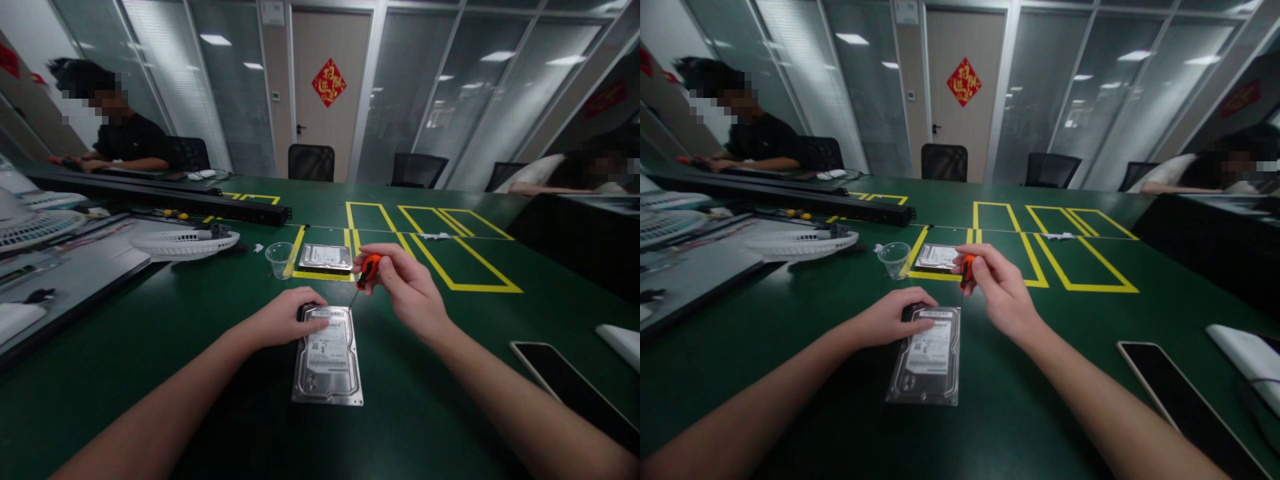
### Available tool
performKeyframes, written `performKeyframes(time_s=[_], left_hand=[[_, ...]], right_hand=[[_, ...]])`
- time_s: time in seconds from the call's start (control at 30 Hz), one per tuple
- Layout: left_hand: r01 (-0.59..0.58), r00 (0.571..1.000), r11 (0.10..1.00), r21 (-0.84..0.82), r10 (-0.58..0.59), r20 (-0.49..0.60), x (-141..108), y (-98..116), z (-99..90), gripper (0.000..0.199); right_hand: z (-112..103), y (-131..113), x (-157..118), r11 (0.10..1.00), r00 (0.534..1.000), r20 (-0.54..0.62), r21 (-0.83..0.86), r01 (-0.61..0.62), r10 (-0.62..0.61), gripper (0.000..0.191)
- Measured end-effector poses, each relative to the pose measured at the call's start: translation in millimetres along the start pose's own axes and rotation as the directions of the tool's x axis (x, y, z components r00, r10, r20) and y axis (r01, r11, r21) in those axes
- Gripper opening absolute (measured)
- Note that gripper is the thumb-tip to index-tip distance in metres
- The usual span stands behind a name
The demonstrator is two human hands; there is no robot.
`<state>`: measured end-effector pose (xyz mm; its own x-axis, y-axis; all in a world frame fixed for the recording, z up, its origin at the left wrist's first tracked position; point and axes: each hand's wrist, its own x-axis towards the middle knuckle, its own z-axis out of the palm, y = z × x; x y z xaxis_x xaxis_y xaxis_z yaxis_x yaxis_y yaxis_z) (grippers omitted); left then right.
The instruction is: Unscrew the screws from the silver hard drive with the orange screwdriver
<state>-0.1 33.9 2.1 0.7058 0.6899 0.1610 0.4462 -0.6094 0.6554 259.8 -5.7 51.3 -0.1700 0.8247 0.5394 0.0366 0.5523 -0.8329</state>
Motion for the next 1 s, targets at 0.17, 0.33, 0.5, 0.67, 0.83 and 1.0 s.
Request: performKeyframes(time_s=[0.17, 0.33, 0.5, 0.67, 0.83, 1.0], left_hand=[[0.004, 1.000, 1.000, -0.009, -0.004, -0.001, -0.4, 0.1, -0.5, 0.030], [0.004, 1.000, 1.000, -0.001, -0.004, -0.002, 0.0, -1.3, 0.0, 0.030], [0.004, 1.000, 1.000, -0.002, -0.004, 0.001, -0.3, -0.6, 0.0, 0.030], [0.011, 1.000, 1.000, -0.006, -0.011, 0.002, 0.4, 1.7, -0.2, 0.029], [0.021, 1.000, 1.000, -0.005, -0.021, 0.010, 0.3, 0.7, -0.4, 0.031], [0.023, 1.000, 1.000, -0.006, -0.023, 0.011, -0.2, -0.6, -0.7, 0.031]], right_hand=[[0.1, -1.8, 1.7, 0.999, 1.000, -0.014, 0.042, -0.007, 0.007, 0.022], [4.4, -7.1, 2.0, 0.998, 0.997, -0.073, 0.055, -0.011, 0.015, 0.019], [4.0, -3.7, 0.9, 1.000, 0.999, -0.045, 0.021, 0.018, -0.017, 0.022], [1.0, -2.9, 0.9, 0.999, 1.000, -0.014, 0.046, -0.007, 0.007, 0.027], [2.8, -10.1, 1.7, 1.000, 0.998, -0.056, 0.010, -0.016, 0.017, 0.018], [6.5, -11.8, 1.5, 0.999, 0.997, -0.075, 0.034, -0.008, 0.010, 0.022]])
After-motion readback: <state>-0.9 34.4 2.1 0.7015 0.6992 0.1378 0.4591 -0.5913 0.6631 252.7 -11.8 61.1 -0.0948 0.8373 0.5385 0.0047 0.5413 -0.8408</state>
